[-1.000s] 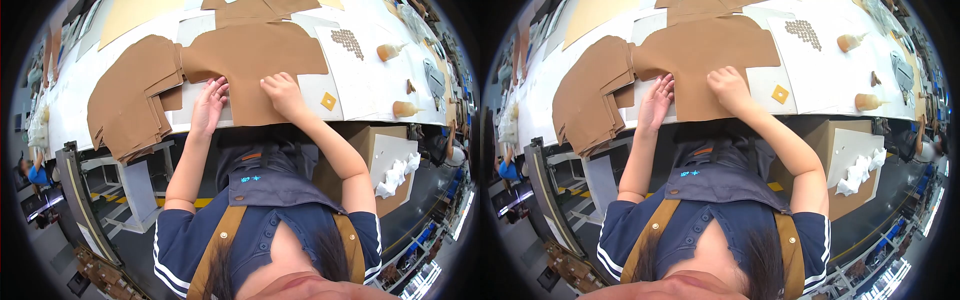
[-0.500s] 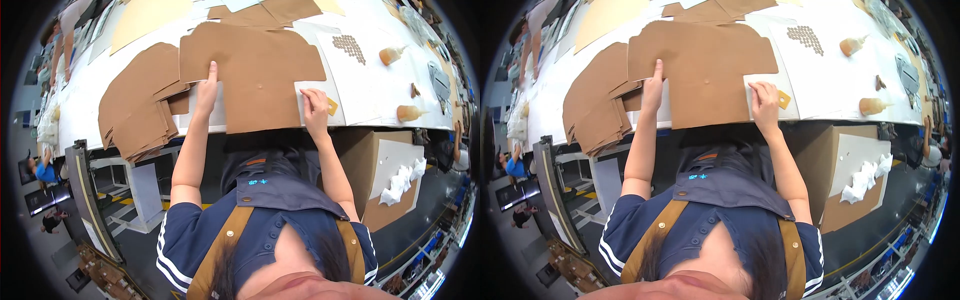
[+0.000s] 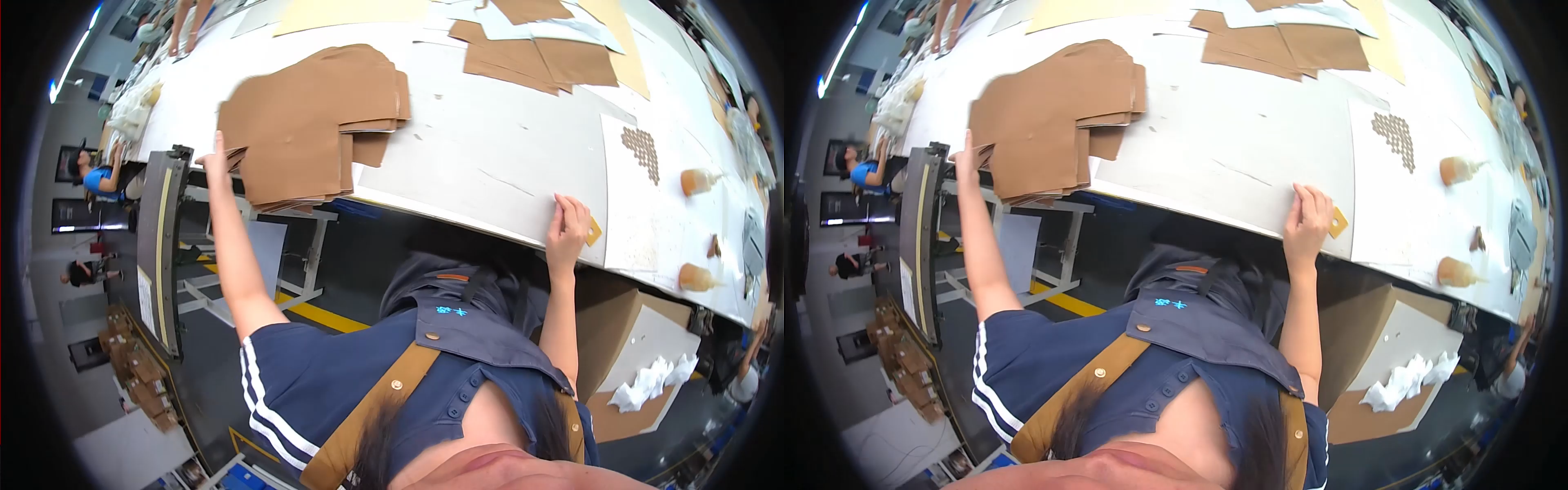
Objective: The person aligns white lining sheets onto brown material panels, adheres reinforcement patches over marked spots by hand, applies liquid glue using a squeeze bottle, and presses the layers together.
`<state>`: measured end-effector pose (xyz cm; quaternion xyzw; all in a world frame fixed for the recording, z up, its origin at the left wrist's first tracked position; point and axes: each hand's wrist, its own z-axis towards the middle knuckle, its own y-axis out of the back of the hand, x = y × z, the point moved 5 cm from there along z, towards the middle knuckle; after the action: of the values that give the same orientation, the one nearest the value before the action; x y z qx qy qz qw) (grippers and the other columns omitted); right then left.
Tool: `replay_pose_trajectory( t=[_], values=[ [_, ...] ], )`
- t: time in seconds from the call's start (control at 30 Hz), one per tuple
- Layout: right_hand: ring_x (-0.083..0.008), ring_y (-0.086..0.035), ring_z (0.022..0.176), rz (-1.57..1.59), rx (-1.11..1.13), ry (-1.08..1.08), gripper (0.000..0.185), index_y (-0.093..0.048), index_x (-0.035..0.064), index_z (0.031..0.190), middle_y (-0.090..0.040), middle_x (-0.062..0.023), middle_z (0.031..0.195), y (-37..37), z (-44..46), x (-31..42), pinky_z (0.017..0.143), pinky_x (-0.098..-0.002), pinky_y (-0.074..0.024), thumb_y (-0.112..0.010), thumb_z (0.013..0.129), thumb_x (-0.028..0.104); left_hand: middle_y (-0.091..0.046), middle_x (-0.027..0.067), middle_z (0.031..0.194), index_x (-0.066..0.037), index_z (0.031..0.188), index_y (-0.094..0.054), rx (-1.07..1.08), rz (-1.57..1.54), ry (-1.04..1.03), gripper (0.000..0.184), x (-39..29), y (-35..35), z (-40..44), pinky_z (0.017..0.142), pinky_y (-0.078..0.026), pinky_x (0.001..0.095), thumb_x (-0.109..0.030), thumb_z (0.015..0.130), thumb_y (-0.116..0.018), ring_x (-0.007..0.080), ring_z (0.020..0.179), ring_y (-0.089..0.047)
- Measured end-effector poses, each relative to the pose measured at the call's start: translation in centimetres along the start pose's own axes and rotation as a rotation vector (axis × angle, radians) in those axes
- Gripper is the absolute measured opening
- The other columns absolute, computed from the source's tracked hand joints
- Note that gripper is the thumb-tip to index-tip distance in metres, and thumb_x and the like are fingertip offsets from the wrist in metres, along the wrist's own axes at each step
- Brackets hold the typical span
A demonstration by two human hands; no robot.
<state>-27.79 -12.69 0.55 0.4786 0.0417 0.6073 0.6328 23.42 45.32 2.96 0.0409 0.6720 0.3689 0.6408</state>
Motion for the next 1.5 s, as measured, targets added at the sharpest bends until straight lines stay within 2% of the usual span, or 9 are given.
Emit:
replay_pose_trajectory(
  t=[0.07, 0.23, 0.37, 0.53, 0.8, 1.03, 1.2, 1.37, 1.5],
  values=[
    [-0.033, -0.061, 0.1, -0.01, -0.003, 0.01, 0.02, -0.071, 0.0004, 0.109, -0.067, -0.0136, 0.105, -0.1, 0.0, 0.1, 0.09, -0.0424, -0.0466, -0.062, 0.091, -0.004, -0.028, 0.0343, 0.16, 0.013, 0.155, -0.022, -0.192, 0.418, -0.319, 0.102, 0.2, -0.7, -2.2, 0.122, -0.026, 0.0515, -0.066, 0.098, -0.052, 0.0432, 0.15, -0.029],
    [-0.032, -0.061, 0.098, -0.054, 0.018, 0.038, 0.022, -0.071, 0.0013, 0.11, -0.067, -0.0128, 0.105, -0.4, -0.1, 0.2, 0.089, -0.0421, -0.0466, -0.063, 0.091, -0.004, -0.007, 0.0309, 0.168, 0.005, 0.162, -0.014, 0.238, 0.718, -0.575, 0.097, -5.4, -7.8, -21.4, 0.126, 0.001, 0.055, -0.07, 0.103, -0.031, 0.0447, 0.157, 0.001],
    [-0.0327, -0.061, 0.098, -0.043, 0.031, 0.028, 0.022, -0.071, 0.0012, 0.11, -0.066, -0.0131, 0.106, -0.4, -0.1, 0.1, 0.089, -0.0429, -0.0468, -0.063, 0.09, -0.004, -0.006, 0.0316, 0.168, 0.002, 0.162, -0.015, 0.38, 0.827, -0.785, 0.095, -8.6, -12.8, -32.0, 0.125, -0.003, 0.058, -0.069, 0.102, -0.036, 0.0472, 0.157, 0.001],
    [-0.0342, -0.061, 0.099, -0.056, 0.029, 0.03, 0.024, -0.07, 0.0015, 0.11, -0.066, -0.0141, 0.107, -0.2, -0.1, 0.4, 0.088, -0.0439, -0.0474, -0.064, 0.088, -0.004, -0.02, 0.0282, 0.167, -0.003, 0.159, -0.032, 1.194, 0.06, -0.839, 0.076, -14.7, -17.4, -41.1, 0.126, -0.015, 0.05, -0.053, 0.105, -0.05, 0.0419, 0.157, -0.012],
    [-0.0364, -0.061, 0.099, -0.018, 0.024, 0.005, 0.023, -0.069, 0.0006, 0.108, -0.066, -0.016, 0.106, 0.1, -0.1, 0.4, 0.086, -0.0452, -0.0493, -0.066, 0.085, -0.003, -0.034, 0.0287, 0.16, 0.001, 0.151, -0.043, 0.995, 0.259, -1.363, 0.076, -26.1, -34.4, -45.1, 0.123, -0.025, 0.0523, -0.054, 0.101, -0.056, 0.0445, 0.153, -0.024],
    [-0.0354, -0.062, 0.096, -0.012, 0.016, -0.009, 0.028, -0.069, 0.0015, 0.108, -0.066, -0.0151, 0.103, 0.5, -0.2, 0.6, 0.085, -0.0458, -0.0502, -0.066, 0.081, -0.003, -0.054, 0.029, 0.141, 0.0, 0.136, -0.059, 0.65, 0.248, -1.382, 0.063, -32.9, -47.4, -43.1, 0.114, -0.039, 0.0518, -0.047, 0.095, -0.065, 0.0448, 0.138, -0.045],
    [-0.0317, -0.063, 0.093, -0.011, -0.001, 0.056, 0.028, -0.068, 0.001, 0.106, -0.066, -0.0121, 0.099, 0.9, 0.0, 1.0, 0.082, -0.042, -0.0521, -0.068, 0.078, -0.001, -0.045, 0.0299, 0.151, -0.008, 0.134, -0.065, 0.735, 0.462, -1.263, 0.059, -33.7, -52.5, -40.1, 0.118, -0.028, 0.0597, -0.056, 0.1, -0.054, 0.0493, 0.146, -0.032],
    [-0.0293, -0.064, 0.091, -0.021, -0.011, 0.045, 0.03, -0.068, 0.0014, 0.107, -0.066, -0.0101, 0.097, 1.2, 0.2, 1.1, 0.08, -0.0402, -0.0518, -0.069, 0.078, -0.001, -0.047, 0.0241, 0.153, -0.001, 0.134, -0.062, 0.516, 0.496, -1.445, 0.062, -34.0, -53.5, -39.8, 0.12, -0.028, 0.0546, -0.053, 0.102, -0.052, 0.0433, 0.148, -0.033],
    [-0.0285, -0.064, 0.091, -0.013, -0.015, 0.055, 0.032, -0.068, 0.0018, 0.109, -0.067, -0.0096, 0.097, 1.1, -0.2, 1.0, 0.079, -0.0399, -0.0515, -0.07, 0.078, 0.0, -0.053, 0.0206, 0.149, 0.003, 0.123, -0.065, 0.497, 0.43, -1.331, 0.056, -34.2, -55.5, -37.9, 0.117, -0.033, 0.0531, -0.047, 0.102, -0.054, 0.0388, 0.145, -0.04]
  ],
)
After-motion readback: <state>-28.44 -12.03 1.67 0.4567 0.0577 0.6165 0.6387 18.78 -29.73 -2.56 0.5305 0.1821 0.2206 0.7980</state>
